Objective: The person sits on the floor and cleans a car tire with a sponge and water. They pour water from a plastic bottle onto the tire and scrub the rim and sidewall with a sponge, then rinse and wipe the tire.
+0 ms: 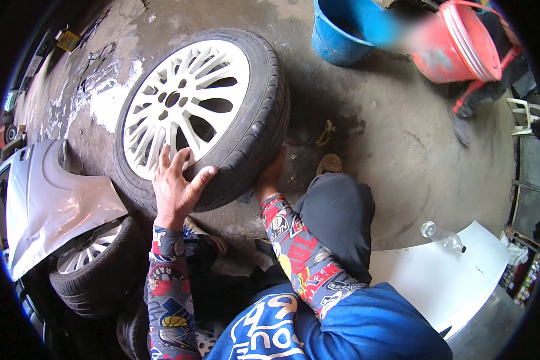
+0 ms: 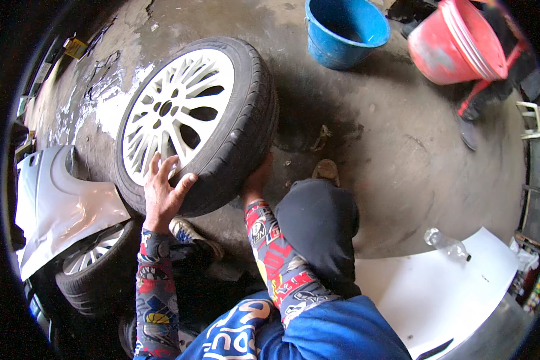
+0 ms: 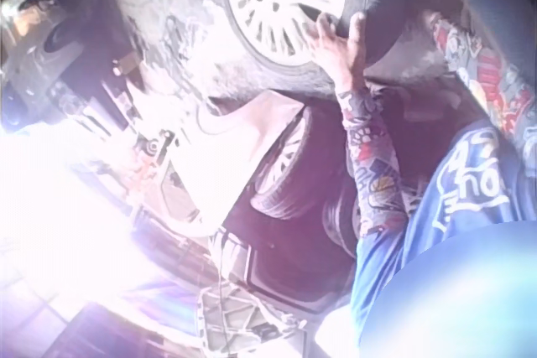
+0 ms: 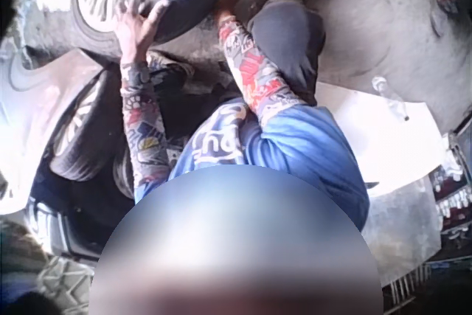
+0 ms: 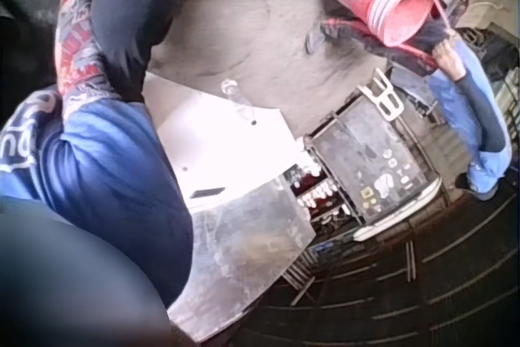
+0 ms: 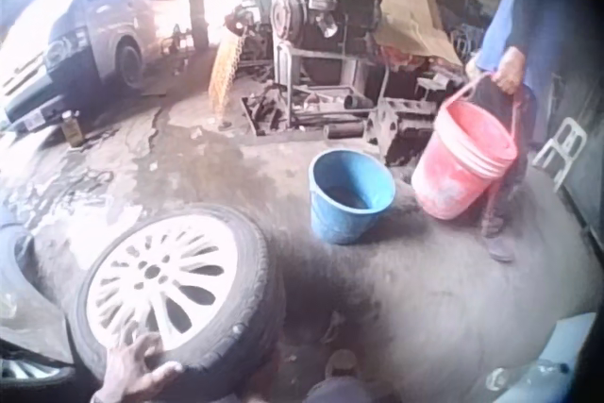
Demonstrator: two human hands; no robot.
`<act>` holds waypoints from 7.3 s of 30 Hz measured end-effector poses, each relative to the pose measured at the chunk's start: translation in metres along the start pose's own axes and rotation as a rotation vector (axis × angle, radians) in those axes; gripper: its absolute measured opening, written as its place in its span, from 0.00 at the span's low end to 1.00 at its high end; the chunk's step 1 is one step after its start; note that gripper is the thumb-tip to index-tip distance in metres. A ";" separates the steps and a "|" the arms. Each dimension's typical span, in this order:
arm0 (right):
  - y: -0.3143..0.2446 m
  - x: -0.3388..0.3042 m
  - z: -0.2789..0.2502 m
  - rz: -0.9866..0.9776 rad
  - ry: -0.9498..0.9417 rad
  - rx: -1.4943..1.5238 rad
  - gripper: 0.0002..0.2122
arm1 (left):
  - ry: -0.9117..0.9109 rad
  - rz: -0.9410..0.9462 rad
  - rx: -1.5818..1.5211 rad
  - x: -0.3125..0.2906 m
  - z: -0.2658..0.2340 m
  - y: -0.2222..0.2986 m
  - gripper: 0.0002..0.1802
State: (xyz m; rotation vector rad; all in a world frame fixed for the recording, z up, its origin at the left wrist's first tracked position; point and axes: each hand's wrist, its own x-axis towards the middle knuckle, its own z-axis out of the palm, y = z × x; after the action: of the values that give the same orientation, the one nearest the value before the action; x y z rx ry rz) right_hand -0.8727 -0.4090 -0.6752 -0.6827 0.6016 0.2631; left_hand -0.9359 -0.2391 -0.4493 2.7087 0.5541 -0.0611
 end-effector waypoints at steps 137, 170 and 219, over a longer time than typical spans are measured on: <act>-0.283 -0.164 0.119 -0.897 -0.790 -1.984 0.32 | -0.729 -0.013 -0.107 -0.197 0.281 0.030 0.34; -0.379 -0.140 -0.011 0.389 -0.670 -1.124 0.35 | -0.164 -0.051 -0.141 -0.205 -0.099 -0.039 0.23; -0.312 -0.322 -0.036 -0.363 0.073 -1.432 0.47 | -0.327 0.349 -0.185 -0.088 -0.060 0.045 0.30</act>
State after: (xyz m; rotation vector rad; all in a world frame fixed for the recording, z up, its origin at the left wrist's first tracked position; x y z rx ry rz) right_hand -1.0158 -0.6786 -0.3447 -2.1611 0.2630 0.3074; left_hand -1.0014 -0.2884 -0.3678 2.5004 -0.0098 -0.3347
